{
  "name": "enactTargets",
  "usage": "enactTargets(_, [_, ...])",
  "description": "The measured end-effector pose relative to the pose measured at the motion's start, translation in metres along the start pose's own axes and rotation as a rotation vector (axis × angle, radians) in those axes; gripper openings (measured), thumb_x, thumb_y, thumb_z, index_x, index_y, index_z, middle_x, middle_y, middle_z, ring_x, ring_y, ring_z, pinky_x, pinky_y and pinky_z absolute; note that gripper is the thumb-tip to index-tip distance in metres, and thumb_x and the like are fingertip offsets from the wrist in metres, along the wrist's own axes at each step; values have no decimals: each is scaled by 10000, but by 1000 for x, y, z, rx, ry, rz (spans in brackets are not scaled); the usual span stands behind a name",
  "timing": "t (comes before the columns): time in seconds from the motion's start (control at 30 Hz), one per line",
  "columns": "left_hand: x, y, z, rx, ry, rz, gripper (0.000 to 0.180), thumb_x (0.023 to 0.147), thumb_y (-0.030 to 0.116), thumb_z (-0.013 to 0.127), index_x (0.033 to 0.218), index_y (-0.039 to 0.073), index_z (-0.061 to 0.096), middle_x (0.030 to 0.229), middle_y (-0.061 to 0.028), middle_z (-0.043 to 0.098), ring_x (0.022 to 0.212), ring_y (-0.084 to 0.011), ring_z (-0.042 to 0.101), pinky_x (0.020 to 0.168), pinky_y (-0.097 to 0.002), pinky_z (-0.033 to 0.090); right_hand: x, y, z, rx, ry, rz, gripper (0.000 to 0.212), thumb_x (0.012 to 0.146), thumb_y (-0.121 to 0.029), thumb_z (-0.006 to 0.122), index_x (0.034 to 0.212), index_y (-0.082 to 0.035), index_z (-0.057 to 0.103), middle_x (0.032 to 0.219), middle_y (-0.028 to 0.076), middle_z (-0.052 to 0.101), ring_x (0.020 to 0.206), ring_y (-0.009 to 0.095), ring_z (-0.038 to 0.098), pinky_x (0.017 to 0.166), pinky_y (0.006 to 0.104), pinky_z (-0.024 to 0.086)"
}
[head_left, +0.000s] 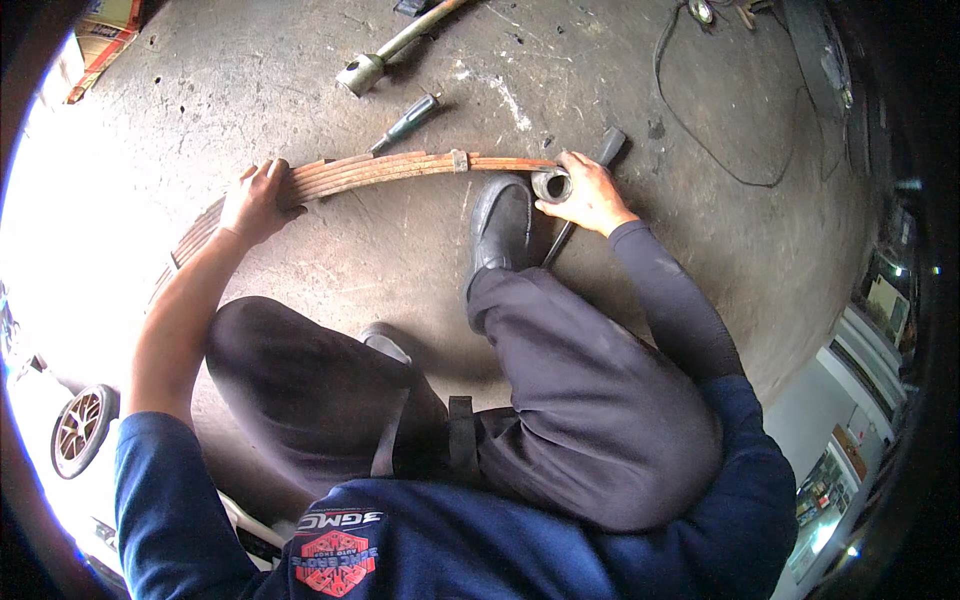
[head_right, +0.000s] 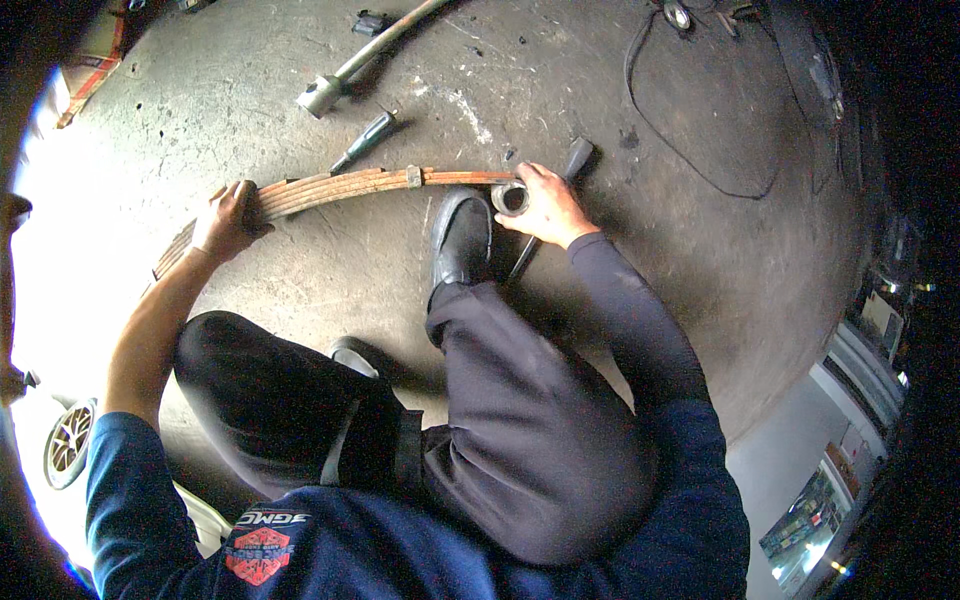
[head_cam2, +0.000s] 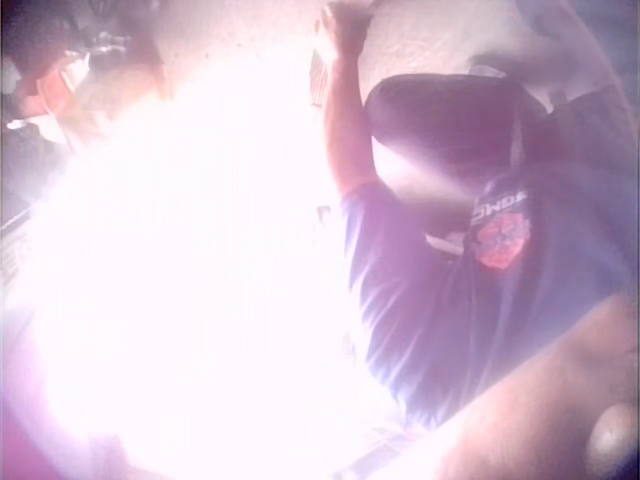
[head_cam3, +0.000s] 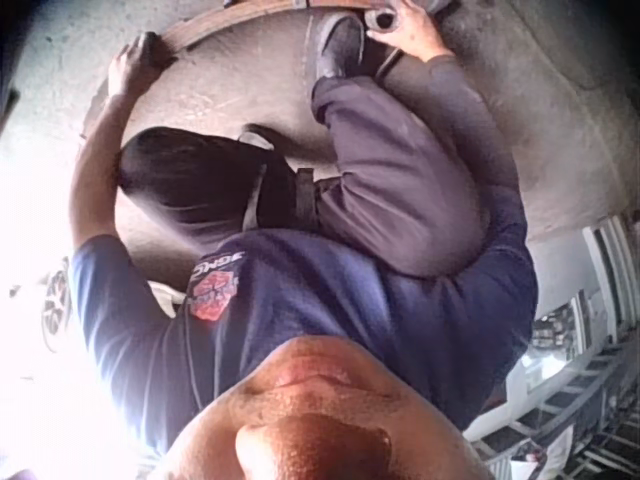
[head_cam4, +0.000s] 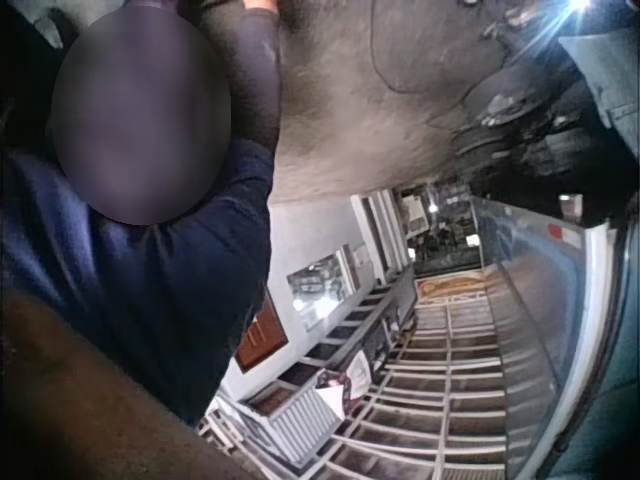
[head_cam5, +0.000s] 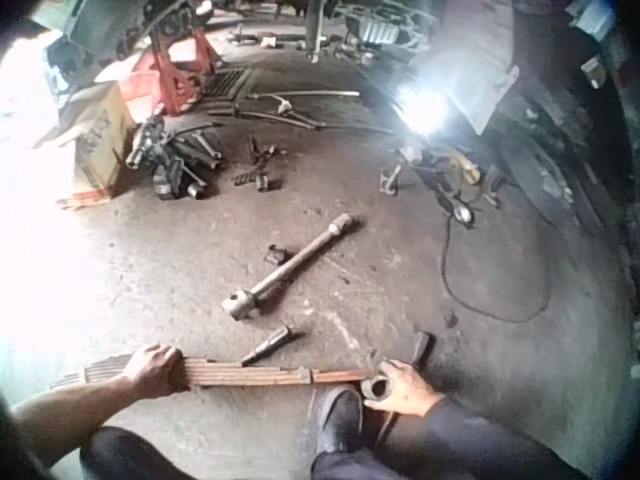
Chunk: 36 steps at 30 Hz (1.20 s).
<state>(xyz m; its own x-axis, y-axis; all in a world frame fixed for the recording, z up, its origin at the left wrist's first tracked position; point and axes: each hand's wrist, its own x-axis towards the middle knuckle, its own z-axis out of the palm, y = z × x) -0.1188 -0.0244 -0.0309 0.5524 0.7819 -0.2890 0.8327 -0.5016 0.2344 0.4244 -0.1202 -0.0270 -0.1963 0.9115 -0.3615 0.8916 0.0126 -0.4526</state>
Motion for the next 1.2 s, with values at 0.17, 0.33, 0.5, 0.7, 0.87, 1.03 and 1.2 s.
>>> enactTargets(0.17, [9,-20,9,-27,-142,-63,686,719,333,944,1202,86,525,1161,-158,634,1106,-366,639,961,-507,522,13,-4,-26,-20,-3,-64,750,647,-398,947,1160,41,623,1093,254,688,1060,436,678,940,494,547])
enactTargets(0.33, [25,-43,5,-266,12,-20,710,621,256,1002,1110,26,541,967,-185,661,911,-428,650,833,-484,532,59,-20,-94,36,37,-107,641,620,-411,970,1040,-13,693,989,205,733,959,375,726,876,463,566])
enactTargets(0.5, [43,-60,-41,-210,-178,-255,922,559,431,1040,1270,48,596,1226,-174,689,1155,-317,664,1003,-463,526,107,-42,-131,188,359,-207,663,667,-442,976,1112,-40,693,1042,148,764,980,282,740,917,431,566])
enactTargets(0.7, [59,-69,-67,-311,-413,-376,1329,492,523,1046,1553,20,422,1489,-200,570,1381,-313,553,1189,-390,432,147,-71,-124,264,501,-95,648,742,-555,924,1089,-65,680,1081,143,777,1027,297,758,918,422,593])
enactTargets(0.87, [68,-86,-71,-243,-475,-366,1205,489,403,1063,1485,7,513,1404,-184,652,1303,-278,615,1109,-385,494,133,-106,-146,165,579,-70,704,762,-651,858,1105,-56,703,1008,184,788,961,384,773,864,469,617])
enactTargets(1.03, [81,-81,-94,-420,-759,-368,1150,541,375,1034,1532,123,509,1449,-164,636,1350,-325,592,1134,-416,482,97,-147,-176,80,469,127,799,777,-716,794,1103,10,726,1007,255,771,948,430,764,872,486,612])
enactTargets(1.2, [50,-33,-78,-298,-291,-225,981,577,295,1042,1403,58,570,1408,-164,584,1323,-360,572,1122,-498,500,73,-162,-184,6,300,322,624,868,-633,776,959,-16,778,824,157,764,761,262,753,753,396,593])
